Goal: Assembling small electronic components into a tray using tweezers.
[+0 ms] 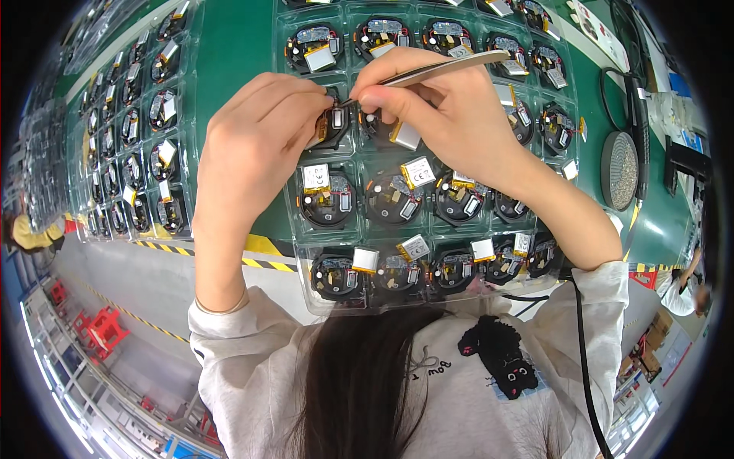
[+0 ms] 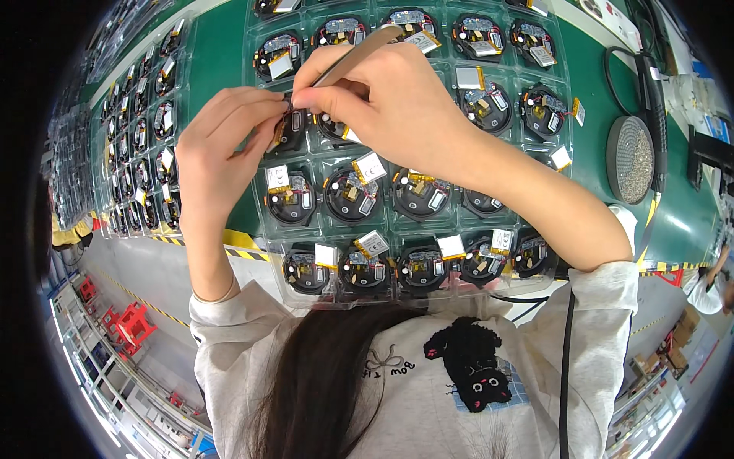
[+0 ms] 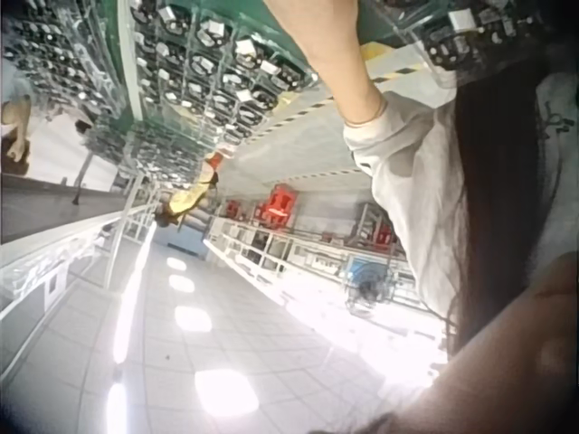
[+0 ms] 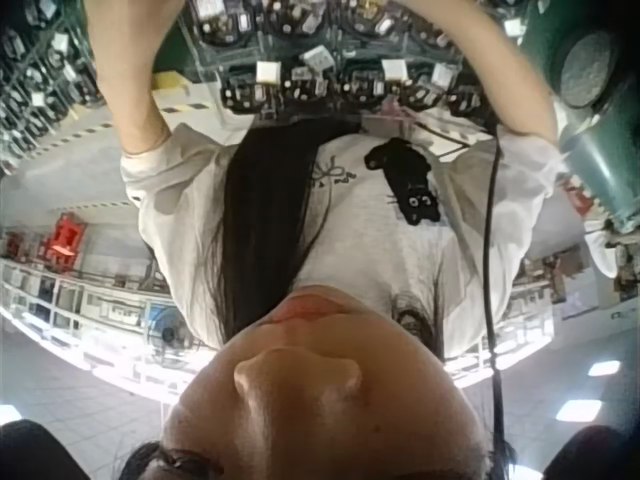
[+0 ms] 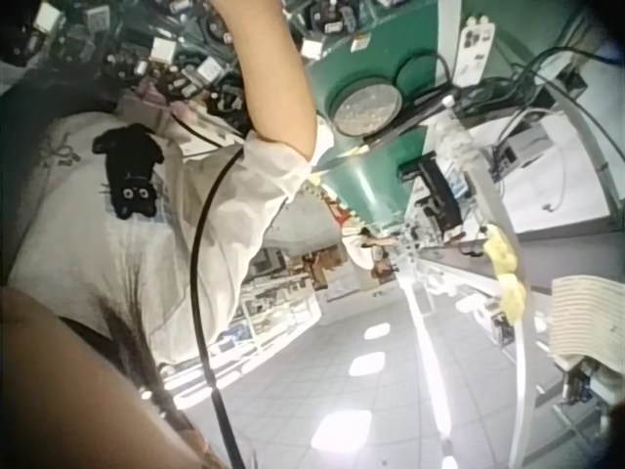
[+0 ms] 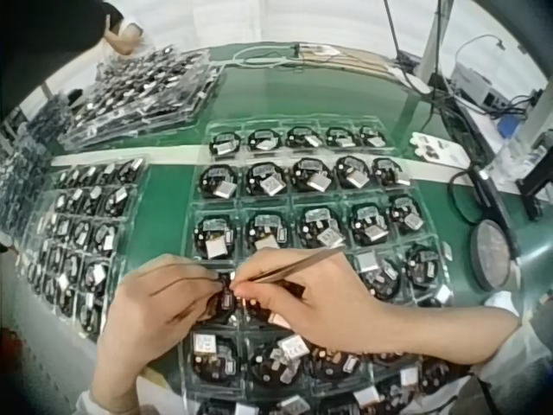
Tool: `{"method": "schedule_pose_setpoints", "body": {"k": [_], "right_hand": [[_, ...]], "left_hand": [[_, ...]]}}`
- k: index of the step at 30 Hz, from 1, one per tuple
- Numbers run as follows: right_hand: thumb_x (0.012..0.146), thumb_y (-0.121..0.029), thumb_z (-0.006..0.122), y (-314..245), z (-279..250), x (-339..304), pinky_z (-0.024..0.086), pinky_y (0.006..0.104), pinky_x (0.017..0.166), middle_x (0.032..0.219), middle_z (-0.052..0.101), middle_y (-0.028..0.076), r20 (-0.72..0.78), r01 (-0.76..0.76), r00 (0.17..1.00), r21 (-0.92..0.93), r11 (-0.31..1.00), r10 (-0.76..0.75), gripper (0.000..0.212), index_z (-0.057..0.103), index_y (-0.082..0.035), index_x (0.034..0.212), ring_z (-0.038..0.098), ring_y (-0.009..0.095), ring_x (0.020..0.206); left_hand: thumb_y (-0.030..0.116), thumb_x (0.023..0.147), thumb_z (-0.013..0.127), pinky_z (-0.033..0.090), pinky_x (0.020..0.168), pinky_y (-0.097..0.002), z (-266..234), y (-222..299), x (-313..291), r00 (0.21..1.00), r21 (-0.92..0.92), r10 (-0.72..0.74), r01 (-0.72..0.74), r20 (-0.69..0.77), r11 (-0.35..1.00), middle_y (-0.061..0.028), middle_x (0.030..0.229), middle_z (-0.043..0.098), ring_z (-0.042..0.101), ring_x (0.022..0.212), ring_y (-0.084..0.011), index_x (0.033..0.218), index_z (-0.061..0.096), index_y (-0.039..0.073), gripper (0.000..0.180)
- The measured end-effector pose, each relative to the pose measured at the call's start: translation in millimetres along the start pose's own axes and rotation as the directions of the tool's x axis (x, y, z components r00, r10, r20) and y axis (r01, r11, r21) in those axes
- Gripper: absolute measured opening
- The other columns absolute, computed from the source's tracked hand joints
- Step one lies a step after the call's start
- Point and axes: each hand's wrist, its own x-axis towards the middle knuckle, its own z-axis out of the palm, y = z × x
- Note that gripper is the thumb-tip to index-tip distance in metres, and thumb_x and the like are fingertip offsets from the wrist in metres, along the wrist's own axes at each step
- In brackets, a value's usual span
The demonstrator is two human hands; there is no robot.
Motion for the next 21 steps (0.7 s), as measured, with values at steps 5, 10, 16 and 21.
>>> {"method": "schedule_pose_setpoints", "body": {"k": [5, 10, 16, 21], "right_hand": [[0.088, -0.011, 0.064, 12, 7, 3, 0.042, 0.03, 0.05, 0.071, 0.066, 0.01, -0.126, 0.223, 0.966, -0.052, 0.974, -0.228, 0.013, 0.069, 0.001, 0.09, 0.056, 0.019, 0.051], [0.089, -0.012, 0.064, 9, 9, 0, 0.042, 0.0307, 0.051, 0.07, 0.065, 0.011, -0.135, 0.257, 0.952, -0.137, 0.957, -0.275, 0.014, 0.069, 0.001, 0.09, 0.055, 0.022, 0.052], [0.094, -0.006, 0.063, 3, 1, -4, 0.051, 0.023, 0.066, 0.092, 0.066, 0.004, -0.028, 0.017, 0.999, 0.018, 1.0, -0.016, 0.011, 0.066, 0.002, 0.101, 0.061, 0.01, 0.075], [0.094, -0.007, 0.063, 2, 1, -4, 0.051, 0.0229, 0.066, 0.092, 0.066, 0.004, 0.012, 0.033, 0.999, -0.021, 0.999, -0.033, 0.011, 0.066, 0.002, 0.1, 0.061, 0.009, 0.075]], "left_hand": [[-0.005, 0.068, 0.072, 0.055, 0.073, -0.0348, -2, -2, 1, 1.0, -0.036, 0.03, -0.03, -0.001, 0.999, -0.0078, 0.091, 0.069, 0.067, 0.087, -0.0262, 0.086, 0.069, 0.002, 0.019], [-0.005, 0.067, 0.07, 0.055, 0.074, -0.0353, -4, 2, 2, 0.996, -0.032, 0.043, -0.04, 0.072, 0.999, -0.0086, 0.091, 0.068, 0.065, 0.088, -0.0258, 0.085, 0.068, -0.001, 0.019], [-0.006, 0.066, 0.067, 0.054, 0.076, -0.0361, -4, 6, -4, 0.995, 0.015, 0.049, -0.05, 0.086, 0.999, -0.0097, 0.093, 0.066, 0.064, 0.089, -0.0266, 0.085, 0.065, -0.003, 0.019], [-0.006, 0.067, 0.066, 0.053, 0.076, -0.0369, -3, 13, -2, 0.996, 0.023, 0.008, -0.01, 0.088, 1.0, -0.0102, 0.093, 0.065, 0.063, 0.089, -0.0275, 0.085, 0.063, -0.002, 0.019]]}}
